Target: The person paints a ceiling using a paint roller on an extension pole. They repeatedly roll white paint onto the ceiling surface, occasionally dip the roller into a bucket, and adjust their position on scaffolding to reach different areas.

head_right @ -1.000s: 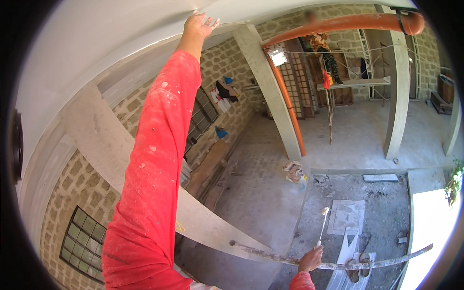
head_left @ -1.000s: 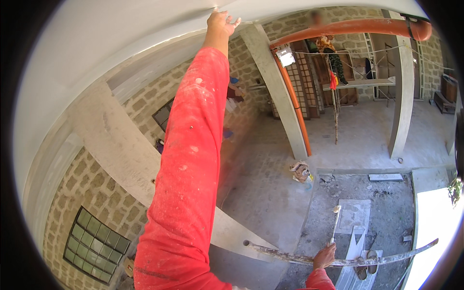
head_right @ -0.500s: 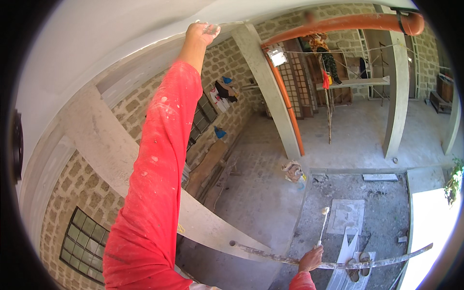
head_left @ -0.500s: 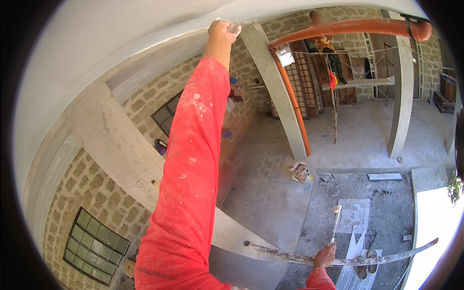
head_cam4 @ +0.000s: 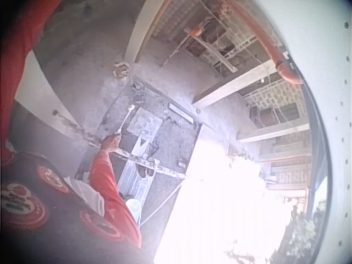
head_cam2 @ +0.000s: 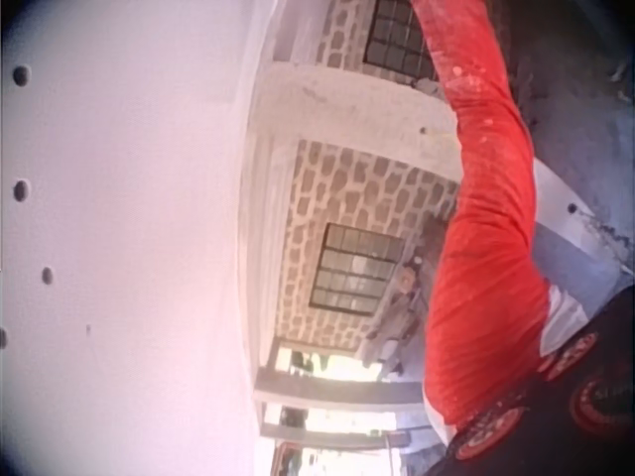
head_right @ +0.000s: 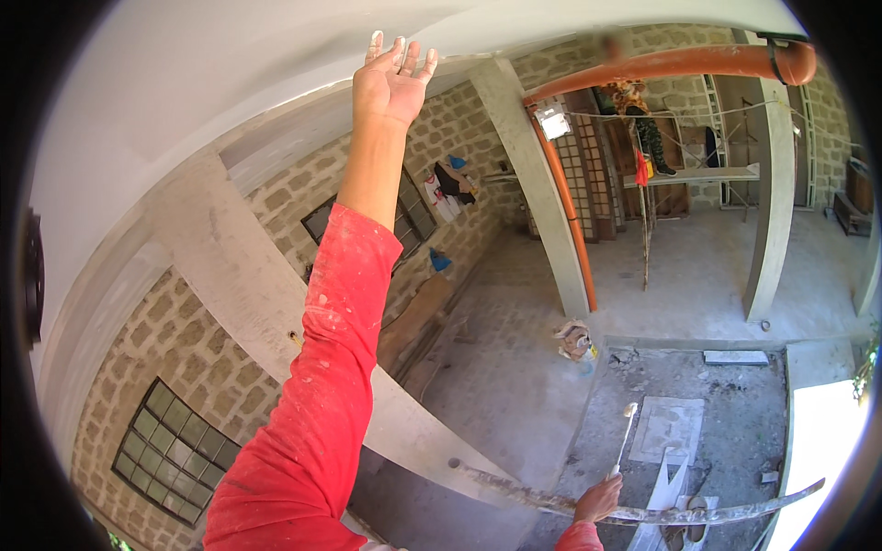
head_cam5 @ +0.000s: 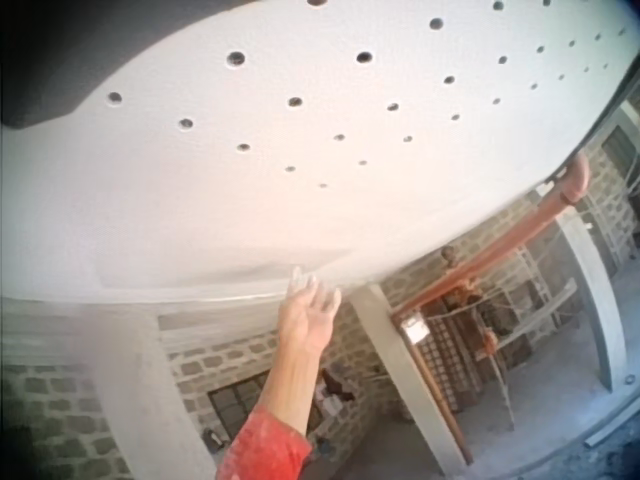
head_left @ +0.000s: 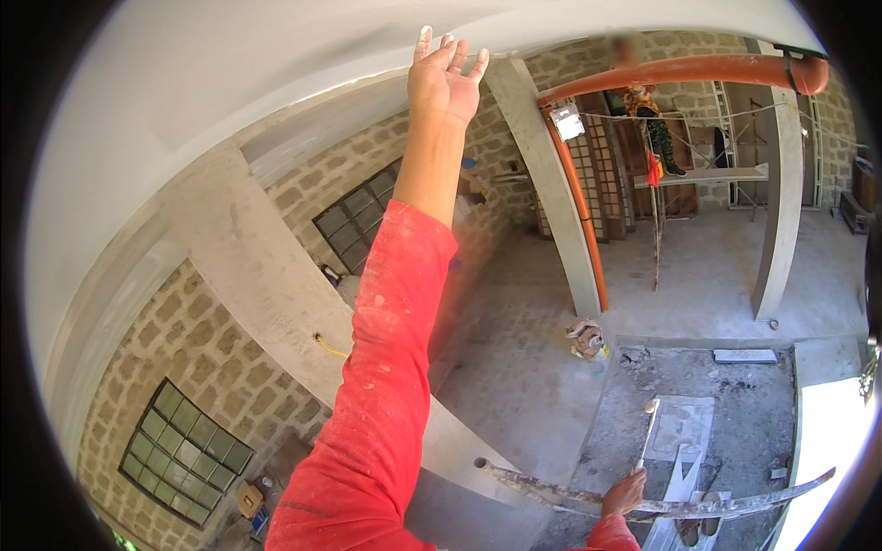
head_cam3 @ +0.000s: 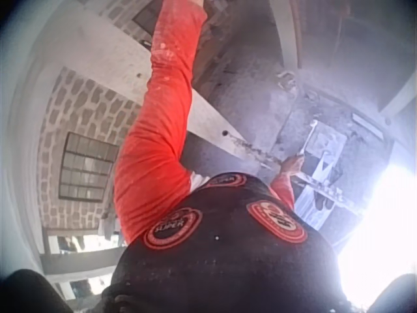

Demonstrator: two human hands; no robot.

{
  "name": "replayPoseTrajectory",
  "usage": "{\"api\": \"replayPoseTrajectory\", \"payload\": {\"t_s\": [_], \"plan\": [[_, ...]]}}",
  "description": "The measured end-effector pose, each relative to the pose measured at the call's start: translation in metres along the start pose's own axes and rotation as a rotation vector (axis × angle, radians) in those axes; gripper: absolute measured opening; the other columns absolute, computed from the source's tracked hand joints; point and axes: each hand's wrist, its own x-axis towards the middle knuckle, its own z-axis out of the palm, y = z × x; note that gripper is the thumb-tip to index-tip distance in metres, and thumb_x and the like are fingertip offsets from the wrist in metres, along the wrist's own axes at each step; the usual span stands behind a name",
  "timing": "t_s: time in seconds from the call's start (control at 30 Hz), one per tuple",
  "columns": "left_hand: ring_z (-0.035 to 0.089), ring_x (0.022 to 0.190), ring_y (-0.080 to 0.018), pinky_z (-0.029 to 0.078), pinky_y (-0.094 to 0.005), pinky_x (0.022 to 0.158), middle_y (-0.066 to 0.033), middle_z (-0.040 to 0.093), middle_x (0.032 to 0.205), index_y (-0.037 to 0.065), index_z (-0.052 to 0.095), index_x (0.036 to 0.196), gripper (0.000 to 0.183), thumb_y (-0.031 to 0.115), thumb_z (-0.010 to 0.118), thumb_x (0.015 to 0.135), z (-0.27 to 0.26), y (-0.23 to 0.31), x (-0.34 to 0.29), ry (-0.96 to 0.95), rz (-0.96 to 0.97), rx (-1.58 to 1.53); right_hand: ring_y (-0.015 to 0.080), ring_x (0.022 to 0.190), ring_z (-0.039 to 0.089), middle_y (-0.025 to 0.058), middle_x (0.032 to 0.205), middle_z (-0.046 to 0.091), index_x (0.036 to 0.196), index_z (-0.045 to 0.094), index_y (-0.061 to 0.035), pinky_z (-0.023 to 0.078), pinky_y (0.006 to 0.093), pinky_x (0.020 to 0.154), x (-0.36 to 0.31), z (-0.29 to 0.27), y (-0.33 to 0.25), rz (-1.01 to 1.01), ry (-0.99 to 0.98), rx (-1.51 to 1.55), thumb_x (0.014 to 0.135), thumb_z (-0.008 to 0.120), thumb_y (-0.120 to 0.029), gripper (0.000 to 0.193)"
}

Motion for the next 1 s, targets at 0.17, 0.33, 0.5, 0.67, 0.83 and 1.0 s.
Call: {"api": "replayPoseTrajectory", "payload": {"t_s": [0.17, 0.33, 0.5, 0.67, 0.83, 1.0], "plan": [[0.037, 0.144, -0.0317, 0.044, -0.0589, 0.113, -0.0136, 0.035, 0.154, 0.019, 0.027, 0.162, 0.072, -0.008, 0.049, 0.099, 0.017, 0.010, -0.004, -0.049, 0.005, 0.002, 0.0347, 0.091, 0.068, 0.0159, 0.104, 0.064, 0.129, 0.054, -0.0018, 0.055, 0.0473, 0.073, 0.000, 0.004, 0.002, 0.009, 0.015, -0.009, 0.103, 0.057, -0.022, 0.033], [0.036, 0.146, -0.0326, 0.042, -0.0602, 0.116, -0.0146, 0.032, 0.158, 0.018, 0.023, 0.164, 0.076, -0.010, 0.049, 0.099, 0.024, 0.014, 0.004, -0.070, -0.006, -0.037, 0.0346, 0.092, 0.068, 0.0154, 0.103, 0.063, 0.129, 0.053, -0.0018, 0.055, 0.0474, 0.073, 0.000, 0.003, 0.002, -0.003, 0.028, 0.016, 0.103, 0.058, -0.021, 0.033], [0.039, 0.142, -0.0324, 0.043, -0.0618, 0.115, -0.0148, 0.033, 0.157, 0.017, 0.026, 0.162, 0.073, -0.012, 0.048, 0.098, 0.025, 0.017, 0.007, -0.063, -0.006, -0.063, 0.0348, 0.092, 0.068, 0.0152, 0.103, 0.063, 0.129, 0.053, -0.0023, 0.055, 0.0474, 0.072, 0.001, 0.004, 0.000, 0.003, 0.022, 0.007, 0.103, 0.058, -0.021, 0.032], [0.043, 0.138, -0.0318, 0.044, -0.0642, 0.111, -0.0147, 0.038, 0.151, 0.018, 0.037, 0.154, 0.065, -0.012, 0.048, 0.098, 0.029, 0.011, -0.004, 0.118, -0.080, -0.132, 0.0353, 0.092, 0.068, 0.0151, 0.103, 0.063, 0.129, 0.053, -0.0025, 0.055, 0.0473, 0.073, 0.001, 0.004, -0.001, 0.020, 0.006, 0.003, 0.103, 0.057, -0.021, 0.032], [0.045, 0.137, -0.0315, 0.047, -0.0621, 0.109, -0.0133, 0.041, 0.146, 0.019, 0.043, 0.150, 0.060, -0.011, 0.049, 0.098, 0.021, -0.002, -0.016, 0.151, -0.123, -0.096, 0.0351, 0.092, 0.069, 0.0154, 0.105, 0.064, 0.131, 0.052, -0.0022, 0.055, 0.0467, 0.073, 0.001, 0.010, 0.005, -0.021, 0.054, 0.008, 0.104, 0.056, -0.022, 0.034], [0.044, 0.137, -0.0309, 0.048, -0.0595, 0.109, -0.0131, 0.041, 0.146, 0.018, 0.045, 0.150, 0.058, -0.010, 0.049, 0.099, 0.016, 0.011, 0.009, 0.076, -0.041, -0.079, 0.0350, 0.090, 0.070, 0.0153, 0.105, 0.065, 0.128, 0.053, -0.0028, 0.056, 0.0467, 0.072, 0.002, 0.008, 0.003, -0.003, 0.025, 0.010, 0.104, 0.056, -0.023, 0.032]]}}
